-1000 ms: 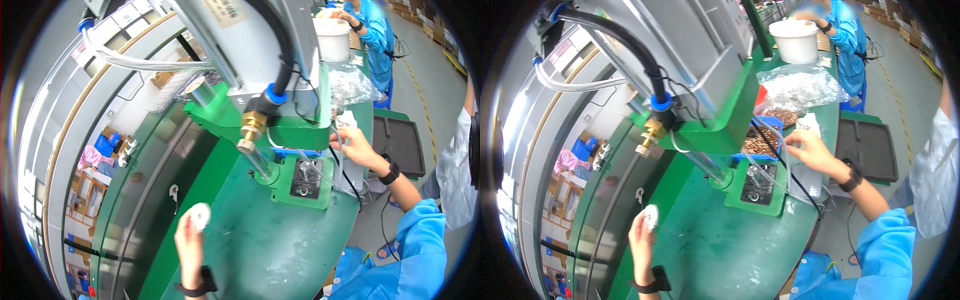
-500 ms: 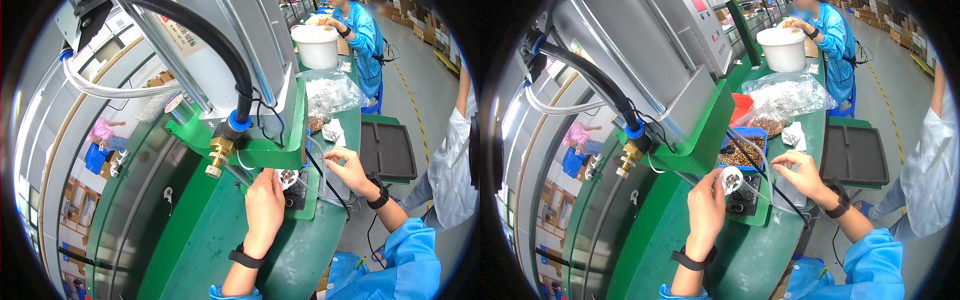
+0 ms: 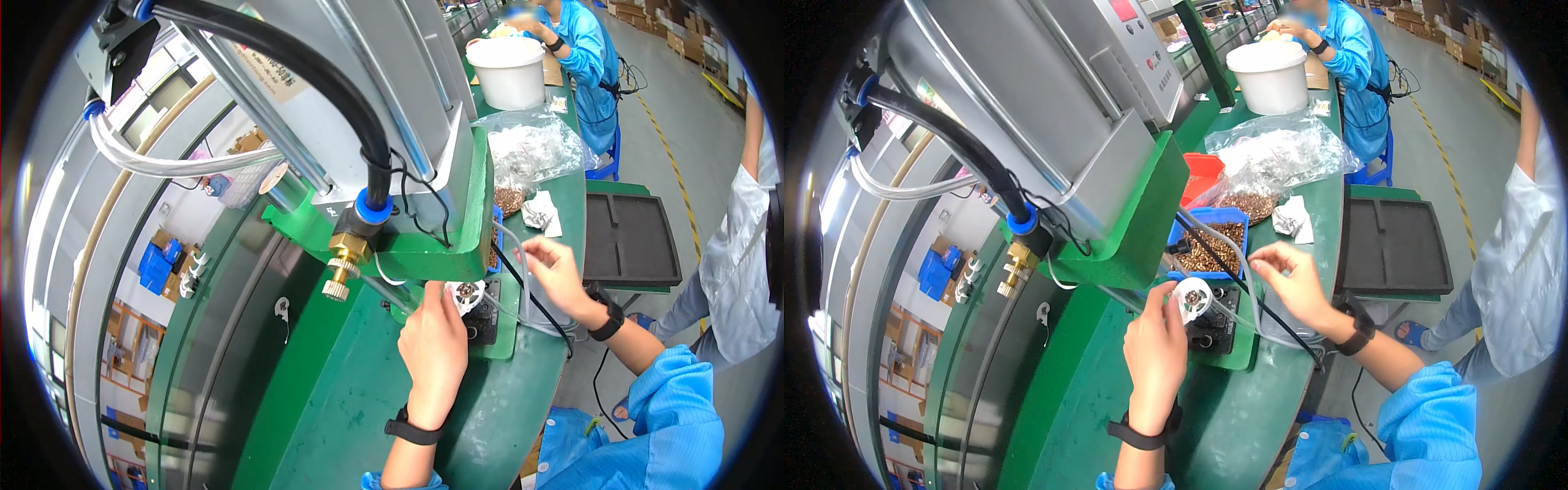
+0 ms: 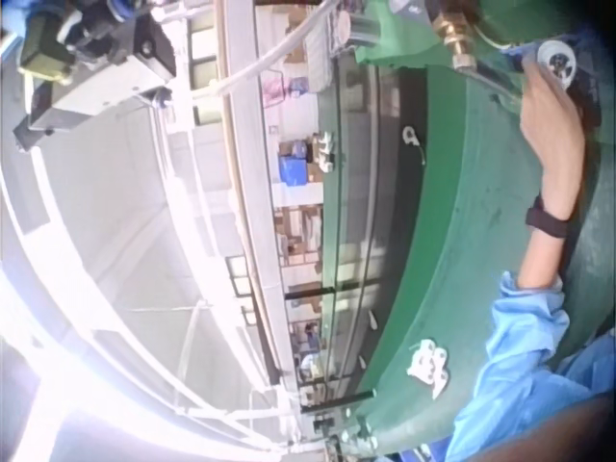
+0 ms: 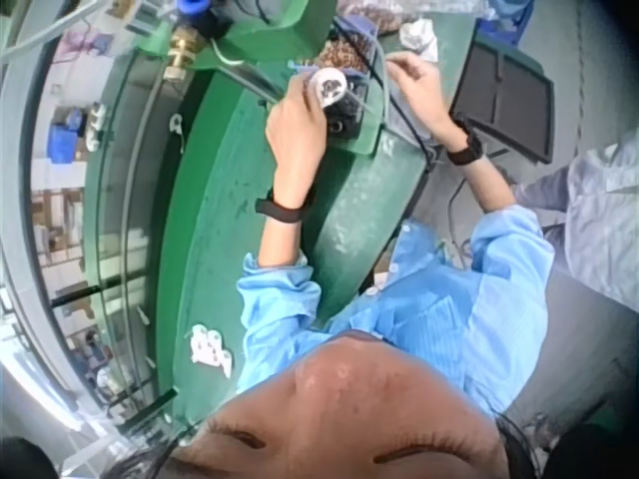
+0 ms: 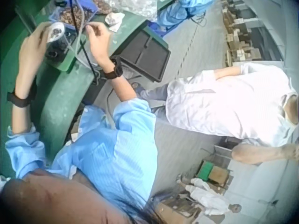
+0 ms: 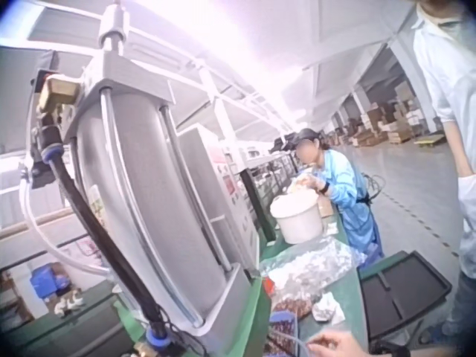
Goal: Using a pneumatic press machine to assemble small plastic and metallic components on a production line.
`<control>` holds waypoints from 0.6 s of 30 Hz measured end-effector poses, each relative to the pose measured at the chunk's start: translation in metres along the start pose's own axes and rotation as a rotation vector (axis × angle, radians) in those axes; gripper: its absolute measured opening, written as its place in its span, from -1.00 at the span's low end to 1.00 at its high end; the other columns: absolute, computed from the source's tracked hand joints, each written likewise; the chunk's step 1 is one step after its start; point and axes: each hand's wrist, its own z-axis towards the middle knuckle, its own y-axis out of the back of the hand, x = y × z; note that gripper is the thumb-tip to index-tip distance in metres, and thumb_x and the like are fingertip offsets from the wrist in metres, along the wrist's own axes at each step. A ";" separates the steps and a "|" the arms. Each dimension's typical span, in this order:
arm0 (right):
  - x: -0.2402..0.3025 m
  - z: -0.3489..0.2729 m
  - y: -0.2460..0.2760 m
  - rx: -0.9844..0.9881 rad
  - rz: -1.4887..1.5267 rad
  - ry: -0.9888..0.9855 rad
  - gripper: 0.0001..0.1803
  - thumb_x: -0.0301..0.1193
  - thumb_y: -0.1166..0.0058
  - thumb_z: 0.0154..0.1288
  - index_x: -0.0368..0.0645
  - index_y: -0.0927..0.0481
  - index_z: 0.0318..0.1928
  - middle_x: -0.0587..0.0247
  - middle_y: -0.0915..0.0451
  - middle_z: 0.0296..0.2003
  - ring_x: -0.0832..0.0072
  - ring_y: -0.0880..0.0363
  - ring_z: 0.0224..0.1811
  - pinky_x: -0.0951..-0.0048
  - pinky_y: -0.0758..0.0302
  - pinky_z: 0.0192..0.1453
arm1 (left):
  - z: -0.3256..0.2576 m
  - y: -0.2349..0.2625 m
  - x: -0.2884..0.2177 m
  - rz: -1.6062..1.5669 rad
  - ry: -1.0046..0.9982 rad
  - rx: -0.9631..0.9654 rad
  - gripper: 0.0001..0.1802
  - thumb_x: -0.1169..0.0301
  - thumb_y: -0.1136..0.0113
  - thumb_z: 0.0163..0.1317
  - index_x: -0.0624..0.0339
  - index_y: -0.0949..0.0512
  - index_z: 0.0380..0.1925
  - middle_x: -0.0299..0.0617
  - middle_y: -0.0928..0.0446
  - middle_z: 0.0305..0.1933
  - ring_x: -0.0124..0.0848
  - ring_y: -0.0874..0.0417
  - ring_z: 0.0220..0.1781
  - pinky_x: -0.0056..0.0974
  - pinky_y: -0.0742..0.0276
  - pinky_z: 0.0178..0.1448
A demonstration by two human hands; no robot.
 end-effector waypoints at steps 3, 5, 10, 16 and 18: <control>-0.014 -0.006 0.004 0.010 0.025 -0.083 -0.89 -0.47 -0.06 0.16 -0.25 -0.56 -0.33 0.39 -0.53 -0.45 0.72 -0.41 -0.42 0.64 -0.32 -0.37 | -0.010 -0.006 0.010 -0.213 0.057 -0.047 -0.76 0.41 0.12 0.24 0.25 -0.34 -0.12 0.02 -0.49 -0.61 -0.08 -0.52 -0.59 -0.13 -0.33 -0.55; -0.008 -0.008 0.001 0.034 -0.183 -0.033 -0.88 -0.48 -0.07 0.13 -0.27 -0.55 -0.33 0.32 -0.51 -0.46 0.66 -0.41 -0.45 0.59 -0.33 -0.35 | -0.014 -0.004 0.014 -0.347 0.087 -0.037 -0.76 0.41 0.12 0.25 0.27 -0.33 -0.12 -0.01 -0.48 -0.62 -0.17 -0.49 -0.62 -0.19 -0.32 -0.55; 0.003 -0.005 -0.002 0.062 -0.381 0.037 -0.86 -0.49 -0.07 0.09 -0.28 -0.55 -0.32 0.26 -0.48 -0.47 0.60 -0.39 -0.48 0.55 -0.33 -0.34 | -0.017 -0.005 0.021 -0.653 0.156 0.002 -0.76 0.39 0.15 0.28 0.30 -0.32 -0.13 -0.17 -0.41 -0.67 -0.52 -0.31 -0.67 -0.36 -0.20 -0.56; -0.006 -0.002 0.006 0.065 -0.189 -0.005 -0.83 -0.48 -0.08 0.09 -0.29 -0.56 -0.29 0.29 -0.52 -0.44 0.63 -0.39 -0.44 0.54 -0.34 -0.33 | -0.018 -0.001 0.026 -0.620 0.088 0.080 -0.73 0.38 0.15 0.28 0.32 -0.41 -0.14 -0.18 -0.39 -0.68 -0.54 -0.24 -0.67 -0.36 -0.17 -0.57; -0.004 0.001 0.011 0.072 -0.176 -0.014 -0.82 -0.48 -0.07 0.12 -0.31 -0.56 -0.26 0.31 -0.56 -0.39 0.66 -0.44 -0.38 0.57 -0.38 -0.27 | -0.020 0.001 0.024 -0.617 0.074 0.072 -0.73 0.38 0.14 0.28 0.32 -0.43 -0.14 -0.15 -0.38 -0.70 -0.52 -0.24 -0.69 -0.35 -0.18 -0.57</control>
